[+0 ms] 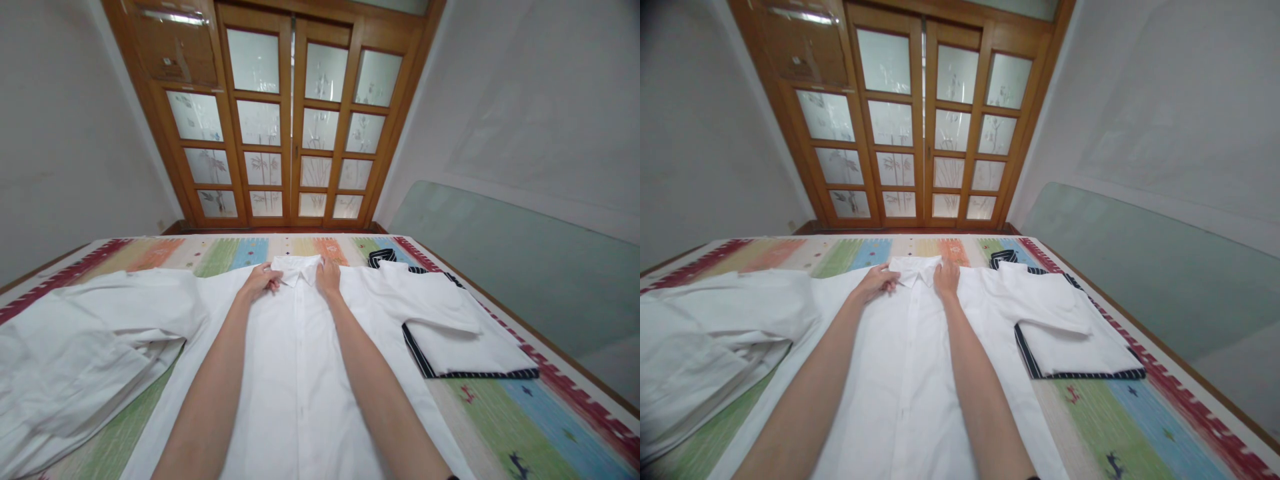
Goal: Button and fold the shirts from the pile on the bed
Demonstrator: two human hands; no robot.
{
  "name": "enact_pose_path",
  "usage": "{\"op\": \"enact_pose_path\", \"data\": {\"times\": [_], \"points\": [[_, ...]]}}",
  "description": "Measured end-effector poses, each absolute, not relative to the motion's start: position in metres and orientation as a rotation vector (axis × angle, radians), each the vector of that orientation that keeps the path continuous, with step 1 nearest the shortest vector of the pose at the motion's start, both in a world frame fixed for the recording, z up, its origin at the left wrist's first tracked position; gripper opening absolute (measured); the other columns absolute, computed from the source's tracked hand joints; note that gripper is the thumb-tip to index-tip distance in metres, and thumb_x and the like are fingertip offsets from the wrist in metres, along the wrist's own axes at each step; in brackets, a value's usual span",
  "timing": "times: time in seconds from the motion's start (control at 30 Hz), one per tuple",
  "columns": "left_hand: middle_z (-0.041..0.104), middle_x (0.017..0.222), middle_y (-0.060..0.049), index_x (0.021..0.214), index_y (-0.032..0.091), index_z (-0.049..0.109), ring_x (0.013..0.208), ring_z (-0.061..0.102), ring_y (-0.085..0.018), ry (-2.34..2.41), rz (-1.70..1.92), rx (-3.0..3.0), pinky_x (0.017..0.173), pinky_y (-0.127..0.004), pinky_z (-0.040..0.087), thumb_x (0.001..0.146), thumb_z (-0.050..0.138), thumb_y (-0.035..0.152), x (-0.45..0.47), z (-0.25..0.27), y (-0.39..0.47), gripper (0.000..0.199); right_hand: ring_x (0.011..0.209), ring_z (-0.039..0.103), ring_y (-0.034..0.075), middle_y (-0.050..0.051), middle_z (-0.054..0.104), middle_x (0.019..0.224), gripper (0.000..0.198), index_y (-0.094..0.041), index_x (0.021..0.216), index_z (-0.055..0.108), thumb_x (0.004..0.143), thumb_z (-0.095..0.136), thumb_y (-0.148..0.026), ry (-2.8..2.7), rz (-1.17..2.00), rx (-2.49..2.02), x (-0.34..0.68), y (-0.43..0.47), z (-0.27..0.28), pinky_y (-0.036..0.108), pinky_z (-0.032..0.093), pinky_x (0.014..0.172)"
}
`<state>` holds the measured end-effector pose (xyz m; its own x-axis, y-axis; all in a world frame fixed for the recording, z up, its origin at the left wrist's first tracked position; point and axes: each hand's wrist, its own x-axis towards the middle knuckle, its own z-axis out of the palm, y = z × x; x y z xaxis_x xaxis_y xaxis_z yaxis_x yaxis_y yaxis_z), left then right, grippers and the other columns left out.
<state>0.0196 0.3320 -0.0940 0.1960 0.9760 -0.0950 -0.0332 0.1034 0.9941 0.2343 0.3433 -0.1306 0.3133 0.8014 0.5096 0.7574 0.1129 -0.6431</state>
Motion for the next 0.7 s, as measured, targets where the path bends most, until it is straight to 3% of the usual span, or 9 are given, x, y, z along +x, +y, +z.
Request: {"op": "enact_pose_path", "data": {"times": [0.13, 0.23, 0.3, 0.4, 0.5, 0.6, 0.7], "points": [[0.058, 0.056, 0.001, 0.086, 0.015, 0.065, 0.050, 0.054, -0.012, 1.201, 1.195, 1.356, 0.048, -0.022, 0.042, 0.072, 0.071, 0.029, 0.020, -0.099, 0.338, 0.021, 0.110, 0.049, 0.027, 0.014, 0.062, 0.110, 0.033, -0.016, 0.110, 0.058, 0.086, 0.035, -0.019, -1.373, 0.079, -1.608, 0.238, 0.349, -0.133, 0.043, 0.036, 0.098], [0.064, 0.079, -0.004, 0.073, 0.018, 0.066, 0.081, 0.060, -0.019, 1.414, 1.387, 1.700, 0.076, -0.031, 0.049, 0.069, 0.070, 0.022, 0.019, -0.100, 0.340, 0.007, 0.112, 0.046, 0.029, 0.015, 0.059, 0.107, 0.027, -0.017, 0.102, 0.060, 0.083, 0.040, -0.018, -1.337, 0.062, -1.606, 0.242, 0.353, -0.133, 0.047, 0.033, 0.099], [0.065, 0.099, -0.007, 0.069, 0.020, 0.064, 0.103, 0.056, -0.024, 1.510, 1.470, 1.865, 0.096, -0.041, 0.043, 0.067, 0.069, 0.018, 0.018, -0.100, 0.341, 0.005, 0.109, 0.045, 0.030, 0.014, 0.059, 0.103, 0.021, -0.018, 0.094, 0.060, 0.083, 0.042, -0.019, -1.327, 0.058, -1.606, 0.243, 0.353, -0.132, 0.048, 0.033, 0.099], [0.065, 0.112, -0.007, 0.073, 0.021, 0.063, 0.120, 0.049, -0.027, 1.494, 1.445, 1.998, 0.108, -0.047, 0.030, 0.071, 0.065, 0.015, 0.017, -0.100, 0.341, 0.007, 0.105, 0.047, 0.027, 0.011, 0.059, 0.099, 0.014, -0.019, 0.088, 0.057, 0.084, 0.043, -0.021, -1.353, 0.066, -1.557, 0.244, 0.350, -0.128, 0.044, 0.034, 0.098], [0.068, 0.103, -0.008, 0.081, 0.022, 0.063, 0.115, 0.053, -0.026, 1.499, 1.361, 2.083, 0.110, -0.045, 0.026, 0.077, 0.059, 0.016, 0.016, -0.101, 0.342, 0.008, 0.099, 0.049, 0.024, 0.008, 0.059, 0.095, 0.015, -0.020, 0.090, 0.054, 0.088, 0.039, -0.019, -1.426, 0.074, -1.486, 0.245, 0.345, -0.124, 0.041, 0.034, 0.097], [0.069, 0.094, -0.008, 0.086, 0.021, 0.064, 0.102, 0.057, -0.025, 1.540, 1.329, 2.095, 0.103, -0.042, 0.034, 0.084, 0.050, 0.018, 0.015, -0.103, 0.344, 0.014, 0.095, 0.049, 0.024, 0.007, 0.060, 0.092, 0.018, -0.021, 0.092, 0.055, 0.090, 0.037, -0.019, -1.467, 0.065, -1.501, 0.246, 0.341, -0.122, 0.040, 0.035, 0.094], [0.068, 0.095, -0.009, 0.089, 0.020, 0.065, 0.101, 0.056, -0.027, 1.619, 1.353, 2.078, 0.097, -0.042, 0.037, 0.084, 0.047, 0.016, 0.015, -0.105, 0.345, 0.018, 0.098, 0.047, 0.026, 0.008, 0.060, 0.094, 0.018, -0.021, 0.093, 0.056, 0.088, 0.040, -0.018, -1.461, 0.014, -1.553, 0.247, 0.338, -0.121, 0.040, 0.035, 0.090]]}}
